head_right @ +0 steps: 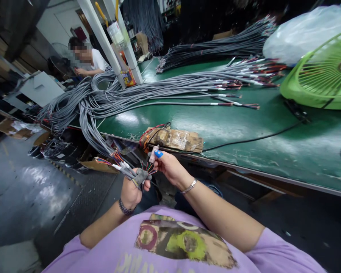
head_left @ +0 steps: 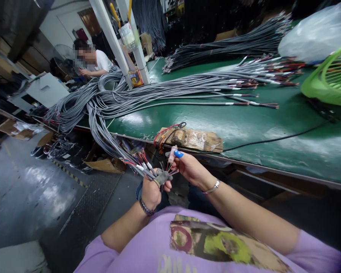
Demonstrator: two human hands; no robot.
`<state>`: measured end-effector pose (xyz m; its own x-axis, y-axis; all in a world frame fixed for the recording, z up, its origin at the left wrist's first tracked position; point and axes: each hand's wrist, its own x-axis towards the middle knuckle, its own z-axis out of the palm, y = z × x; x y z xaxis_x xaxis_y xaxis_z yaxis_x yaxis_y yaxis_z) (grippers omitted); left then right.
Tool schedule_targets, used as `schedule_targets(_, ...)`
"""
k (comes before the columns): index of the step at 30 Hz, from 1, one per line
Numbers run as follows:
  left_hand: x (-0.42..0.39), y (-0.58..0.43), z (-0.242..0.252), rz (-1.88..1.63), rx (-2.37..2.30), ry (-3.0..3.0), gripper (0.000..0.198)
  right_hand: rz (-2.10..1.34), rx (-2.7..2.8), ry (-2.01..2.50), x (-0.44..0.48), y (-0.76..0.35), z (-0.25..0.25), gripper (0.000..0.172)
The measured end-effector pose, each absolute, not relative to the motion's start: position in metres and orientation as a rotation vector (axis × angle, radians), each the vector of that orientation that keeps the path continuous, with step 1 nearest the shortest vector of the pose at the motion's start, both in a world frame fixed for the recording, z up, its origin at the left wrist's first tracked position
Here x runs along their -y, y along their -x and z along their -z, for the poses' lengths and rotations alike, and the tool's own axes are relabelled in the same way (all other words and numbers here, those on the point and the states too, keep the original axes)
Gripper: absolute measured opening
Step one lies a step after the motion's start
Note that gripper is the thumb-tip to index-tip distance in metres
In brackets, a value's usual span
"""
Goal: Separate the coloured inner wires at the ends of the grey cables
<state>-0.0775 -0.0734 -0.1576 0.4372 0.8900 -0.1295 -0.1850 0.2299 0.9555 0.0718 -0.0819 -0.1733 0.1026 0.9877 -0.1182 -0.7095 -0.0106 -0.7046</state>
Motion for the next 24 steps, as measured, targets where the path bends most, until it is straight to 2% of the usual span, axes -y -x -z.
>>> schedule_targets(3,0.071,0.076,0.156,-0.857,-0.798,-1.076,0.027,-1.415,0.483,0.742,0.083,-0.071,0.176,0.033)
schedule_targets(9,0.068,0.072,0.155,-0.847,-0.791,-1.062,0.028,-1.43,0.501,0.757,0.083,-0.072,0.176,0.03)
schedule_targets(15,0.066,0.069,0.156,-0.833,-0.79,-1.062,0.026,-1.191,0.527,0.848,0.081,-0.07,0.185,0.041)
schedule_targets(21,0.062,0.066,0.157,-0.802,-0.788,-1.055,0.026,-1.456,0.379,0.661,0.073,-0.069,0.18,0.04)
schedule_targets(24,0.061,0.066,0.159,-0.797,-0.812,-1.05,0.027,-1.466,0.297,0.632,0.07,-0.068,0.177,0.037)
